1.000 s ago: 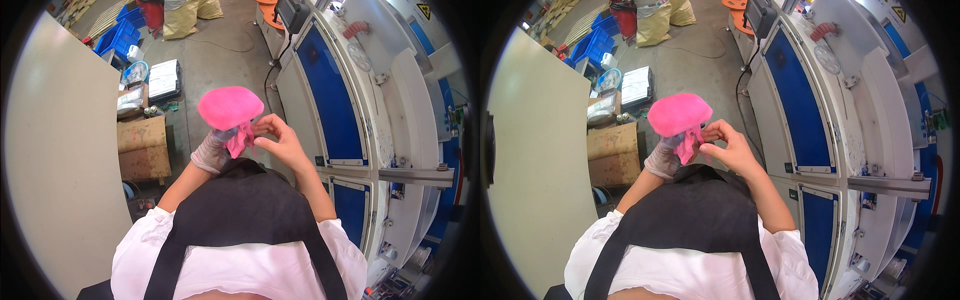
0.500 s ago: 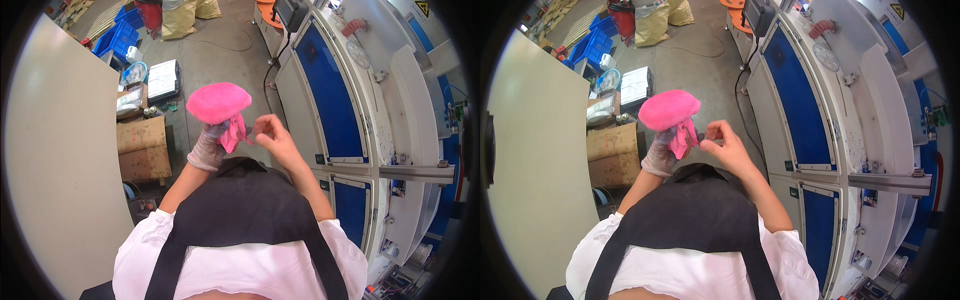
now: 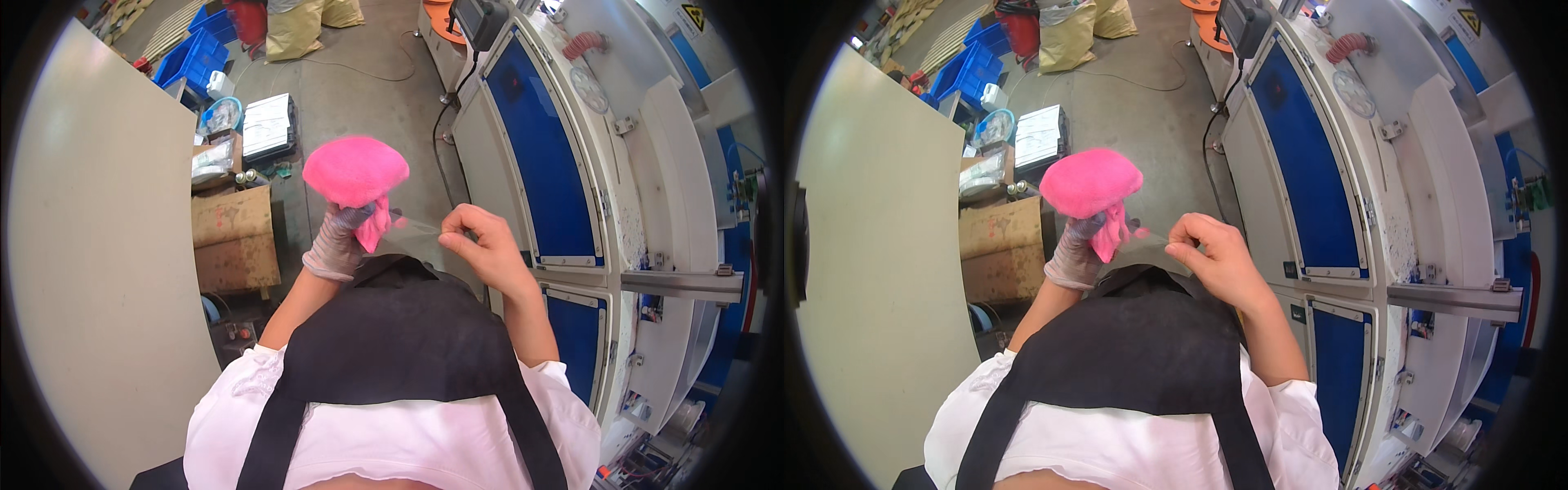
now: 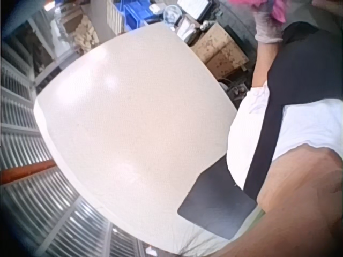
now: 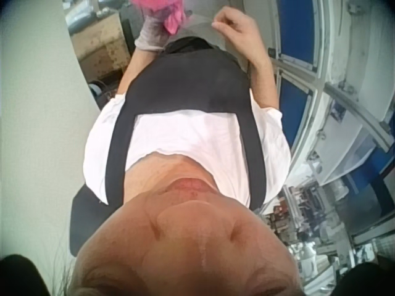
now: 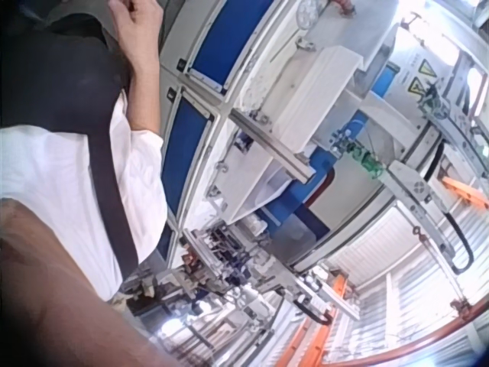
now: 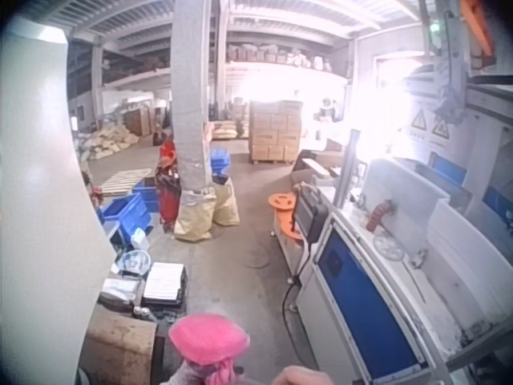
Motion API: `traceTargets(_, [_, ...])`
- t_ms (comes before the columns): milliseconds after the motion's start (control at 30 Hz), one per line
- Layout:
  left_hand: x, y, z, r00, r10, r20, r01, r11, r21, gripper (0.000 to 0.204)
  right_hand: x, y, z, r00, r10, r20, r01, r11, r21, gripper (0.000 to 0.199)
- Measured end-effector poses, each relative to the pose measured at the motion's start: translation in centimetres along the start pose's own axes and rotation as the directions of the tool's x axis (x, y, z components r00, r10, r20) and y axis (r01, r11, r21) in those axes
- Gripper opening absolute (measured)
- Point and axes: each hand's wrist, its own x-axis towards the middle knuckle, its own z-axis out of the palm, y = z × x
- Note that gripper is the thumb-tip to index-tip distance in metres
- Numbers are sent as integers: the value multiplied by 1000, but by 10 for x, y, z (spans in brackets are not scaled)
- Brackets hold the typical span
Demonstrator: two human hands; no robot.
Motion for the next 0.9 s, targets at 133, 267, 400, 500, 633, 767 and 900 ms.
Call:
traceTargets(133, [-2,-4,3,999,-44,1,44,997,-64,54,0,-13,-16,999,-44,-17,39,973,-226,9])
traceTargets(267, [-4,-5,13,1000,-4,-19,2,994,-105,49,4,-27,-28,994,-94,-47,66,909,-412,8])
traceTargets(400, [-6,-4,17,1000,10,-5,-10,997,-74,49,12,-5,-30,989,-72,-130,16,921,-390,9])
traceTargets(500, [-10,-5,16,998,-61,-20,59,995,-79,52,15,10,-27,982,-62,-178,-3,939,-343,9])
traceTargets(633, [-17,-4,19,984,-151,-92,148,988,-40,63,25,35,-22,982,-39,-186,-8,969,-246,10])
traceTargets(767, [-17,-9,20,980,-198,-9,197,978,-71,68,33,59,-12,985,-9,-170,-8,995,-97,10])
traceTargets(900, [-14,-18,8,955,-270,120,283,953,-107,69,37,80,2,989,79,-122,-72,996,57,11])
